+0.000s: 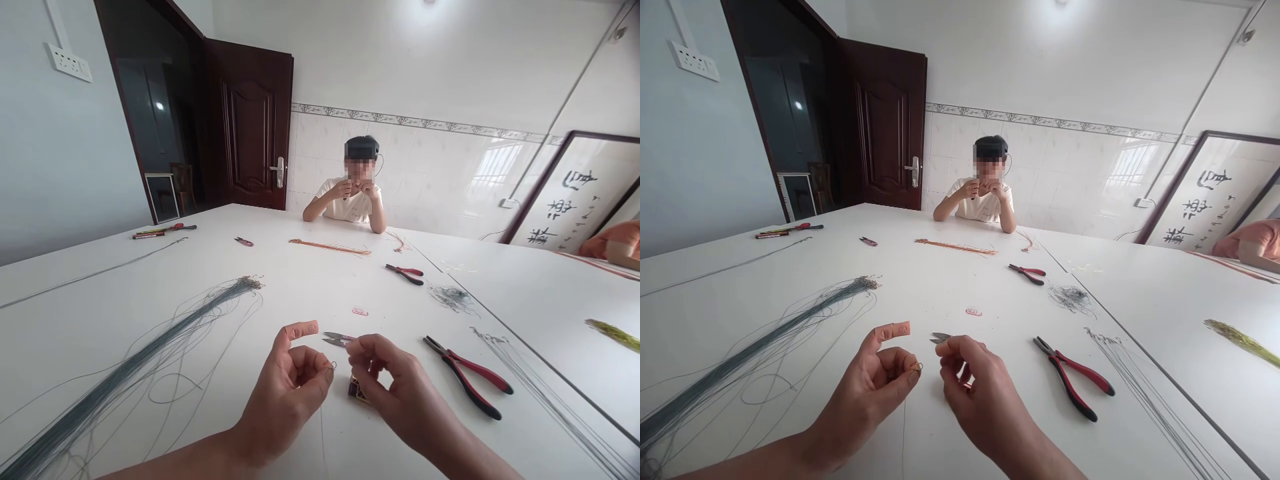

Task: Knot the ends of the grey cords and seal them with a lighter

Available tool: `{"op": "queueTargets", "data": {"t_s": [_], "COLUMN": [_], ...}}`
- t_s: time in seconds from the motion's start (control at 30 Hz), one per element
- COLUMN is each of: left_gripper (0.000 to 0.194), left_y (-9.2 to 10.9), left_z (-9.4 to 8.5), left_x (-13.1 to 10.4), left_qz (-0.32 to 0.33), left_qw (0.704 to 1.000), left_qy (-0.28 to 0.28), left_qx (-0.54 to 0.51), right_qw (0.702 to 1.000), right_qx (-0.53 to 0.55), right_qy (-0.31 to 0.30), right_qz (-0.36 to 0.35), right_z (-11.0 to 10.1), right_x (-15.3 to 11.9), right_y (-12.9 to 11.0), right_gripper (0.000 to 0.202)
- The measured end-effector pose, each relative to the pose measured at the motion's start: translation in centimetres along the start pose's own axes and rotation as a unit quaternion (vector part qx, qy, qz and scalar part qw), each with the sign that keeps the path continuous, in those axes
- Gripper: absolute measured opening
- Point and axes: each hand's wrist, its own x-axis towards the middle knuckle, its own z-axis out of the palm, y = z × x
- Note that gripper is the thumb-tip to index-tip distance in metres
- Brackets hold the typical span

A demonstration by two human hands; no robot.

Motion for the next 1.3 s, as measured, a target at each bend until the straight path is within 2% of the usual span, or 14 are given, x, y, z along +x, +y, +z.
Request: {"op": "queueTargets", "data": {"t_s": [0.13,0.53,0.73,0.83,1.0,1.13,1.3], "left_gripper": [0.051,0.041,0.04,0.039,0.044,0.043,0.043], "left_y": [-0.4,-1.3,-1.7,-1.2,-0.7,-0.9,-0.8], "left_z": [-0.2,-0.1,-0.1,-0.1,-0.3,-0.5,-0.5], "left_x": [0.1,-0.1,-0.2,0.0,0.4,0.6,0.6], "left_qz": [-0.003,0.0,0.0,-0.013,-0.039,-0.028,-0.035], "left_qw": [0.999,0.996,0.994,0.995,0.997,0.998,0.998], "left_qy": [-0.039,-0.093,-0.111,-0.103,-0.058,-0.046,-0.039], "left_qx": [0.015,0.004,-0.009,0.0,0.015,0.021,0.026], "right_qw": [0.999,0.998,0.997,0.994,0.989,0.984,0.979], "right_qx": [0.036,0.048,-0.021,-0.048,-0.122,-0.161,-0.199], "right_qy": [0.011,0.005,0.007,0.0,0.046,0.061,0.025], "right_qz": [0.019,-0.049,-0.073,-0.093,-0.074,-0.041,-0.042], "right_z": [0.7,2.3,3.3,2.6,-0.4,-1.8,-1.4], "right_x": [-0.7,-1.2,-1.7,-1.4,0.6,1.9,2.2], "right_y": [-0.6,0.0,0.5,0.6,1.9,3.6,5.0], "right_gripper": [0.025,0.038,0.049,0.047,0.014,0.016,0.023]}}
